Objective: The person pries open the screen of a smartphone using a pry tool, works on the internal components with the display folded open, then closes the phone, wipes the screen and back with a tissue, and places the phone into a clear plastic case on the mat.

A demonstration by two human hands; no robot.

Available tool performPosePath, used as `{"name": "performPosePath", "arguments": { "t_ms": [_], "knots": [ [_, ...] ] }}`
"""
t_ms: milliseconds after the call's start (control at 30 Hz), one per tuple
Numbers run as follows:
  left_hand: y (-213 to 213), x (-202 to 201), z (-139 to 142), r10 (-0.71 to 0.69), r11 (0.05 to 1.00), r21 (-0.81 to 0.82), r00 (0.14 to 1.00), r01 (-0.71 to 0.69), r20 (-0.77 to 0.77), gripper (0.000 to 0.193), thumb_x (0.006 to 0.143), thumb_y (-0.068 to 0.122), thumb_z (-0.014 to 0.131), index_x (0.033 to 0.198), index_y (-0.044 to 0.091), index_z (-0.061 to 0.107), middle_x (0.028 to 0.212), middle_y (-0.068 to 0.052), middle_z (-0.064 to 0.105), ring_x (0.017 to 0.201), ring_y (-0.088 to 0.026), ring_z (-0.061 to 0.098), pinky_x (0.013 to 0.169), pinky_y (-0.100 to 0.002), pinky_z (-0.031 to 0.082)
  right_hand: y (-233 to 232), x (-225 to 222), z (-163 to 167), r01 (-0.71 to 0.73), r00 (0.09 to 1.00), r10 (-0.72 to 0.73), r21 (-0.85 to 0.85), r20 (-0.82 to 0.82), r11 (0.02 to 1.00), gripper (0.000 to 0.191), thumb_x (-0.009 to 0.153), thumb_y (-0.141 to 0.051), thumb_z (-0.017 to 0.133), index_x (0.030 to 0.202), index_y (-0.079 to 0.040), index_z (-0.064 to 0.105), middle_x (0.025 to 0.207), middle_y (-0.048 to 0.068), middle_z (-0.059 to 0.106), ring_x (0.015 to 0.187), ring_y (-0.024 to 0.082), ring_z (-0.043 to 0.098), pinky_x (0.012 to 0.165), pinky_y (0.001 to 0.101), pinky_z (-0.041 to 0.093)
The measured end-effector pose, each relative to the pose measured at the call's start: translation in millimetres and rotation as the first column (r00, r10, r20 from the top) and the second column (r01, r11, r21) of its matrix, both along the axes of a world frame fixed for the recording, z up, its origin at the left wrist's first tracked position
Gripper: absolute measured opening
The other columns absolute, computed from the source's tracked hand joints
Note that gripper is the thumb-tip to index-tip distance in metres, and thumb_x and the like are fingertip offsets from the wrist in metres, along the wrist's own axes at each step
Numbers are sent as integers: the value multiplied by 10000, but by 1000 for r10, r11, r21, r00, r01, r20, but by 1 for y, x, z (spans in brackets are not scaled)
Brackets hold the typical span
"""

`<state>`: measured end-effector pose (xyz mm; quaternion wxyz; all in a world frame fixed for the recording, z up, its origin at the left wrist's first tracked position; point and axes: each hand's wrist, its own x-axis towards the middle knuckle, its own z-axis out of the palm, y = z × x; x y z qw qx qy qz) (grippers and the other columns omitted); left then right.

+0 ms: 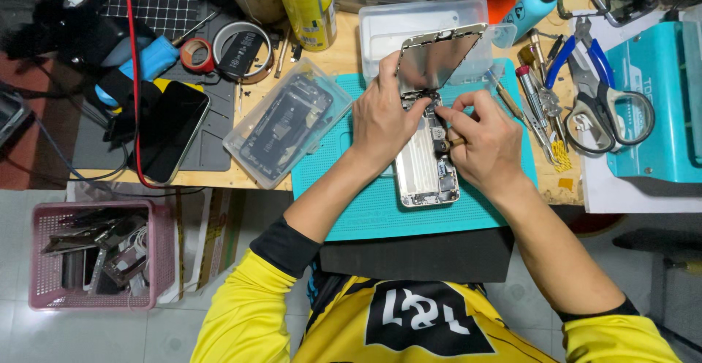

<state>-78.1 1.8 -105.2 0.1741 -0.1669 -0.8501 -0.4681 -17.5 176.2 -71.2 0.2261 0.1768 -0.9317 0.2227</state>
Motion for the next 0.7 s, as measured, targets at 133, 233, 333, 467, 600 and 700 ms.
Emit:
{"name": "performPosePath", "arguments": {
  "t_ms": [133, 233, 333, 467, 600, 700],
  "knots": [
    [-1, 0, 0, -3, 1000, 1, 1000, 3, -20, 854, 771, 156, 898, 1433, 74, 364, 1043, -209, 694, 938, -433, 682, 749, -501, 524, 2, 0, -3, 27, 998, -29, -32, -55, 999, 314, 854, 42, 663, 1112, -98, 773, 1018, 75, 624, 822, 269, 647, 682, 391, 519],
    [-1, 0, 0, 0, 1000, -4, 1000, 0, -29, 850, 772, 160, 900, 1428, 67, 366, 1041, -210, 692, 938, -430, 681, 752, -499, 524, 3, 1, -4, 29, 997, -32, -39, -76, 999, 315, 849, 50, 672, 1112, -96, 767, 1027, 81, 617, 857, 277, 649, 698, 390, 523],
    [0, -1, 0, 5, 1000, -15, 1000, -6, -30, 851, 770, 166, 901, 1424, 59, 366, 1036, -211, 691, 937, -426, 681, 754, -496, 525, 3, 1, -5, 35, 998, -37, -54, -47, 998, 313, 840, 51, 682, 1097, -100, 778, 1014, 82, 617, 805, 253, 637, 669, 383, 514],
    [0, -2, -1, 7, 1000, -29, 1000, -8, -24, 852, 770, 167, 899, 1428, 51, 368, 1036, -208, 693, 939, -423, 679, 756, -496, 524, 2, 1, -4, 41, 999, -41, -58, -5, 997, 299, 853, 51, 688, 1079, -110, 797, 999, 73, 622, 728, 218, 615, 627, 370, 494],
    [1, -2, -2, 9, 999, -37, 999, -11, -47, 865, 770, 178, 900, 1431, 41, 361, 1048, -214, 687, 943, -420, 677, 756, -489, 526, 0, 1, -2, 18, 1000, -17, -40, 9, 999, 330, 826, 43, 673, 1091, -113, 794, 1006, 70, 612, 718, 201, 625, 627, 366, 502],
    [1, -2, -3, 9, 999, -44, 999, -11, -44, 867, 770, 186, 903, 1431, 40, 361, 1048, -215, 685, 940, -418, 676, 750, -486, 526, -1, 0, -1, 7, 1000, -7, -8, -3, 1000, 324, 825, 25, 686, 1094, -119, 795, 999, 68, 600, 718, 209, 618, 630, 369, 506]
  ]
}}
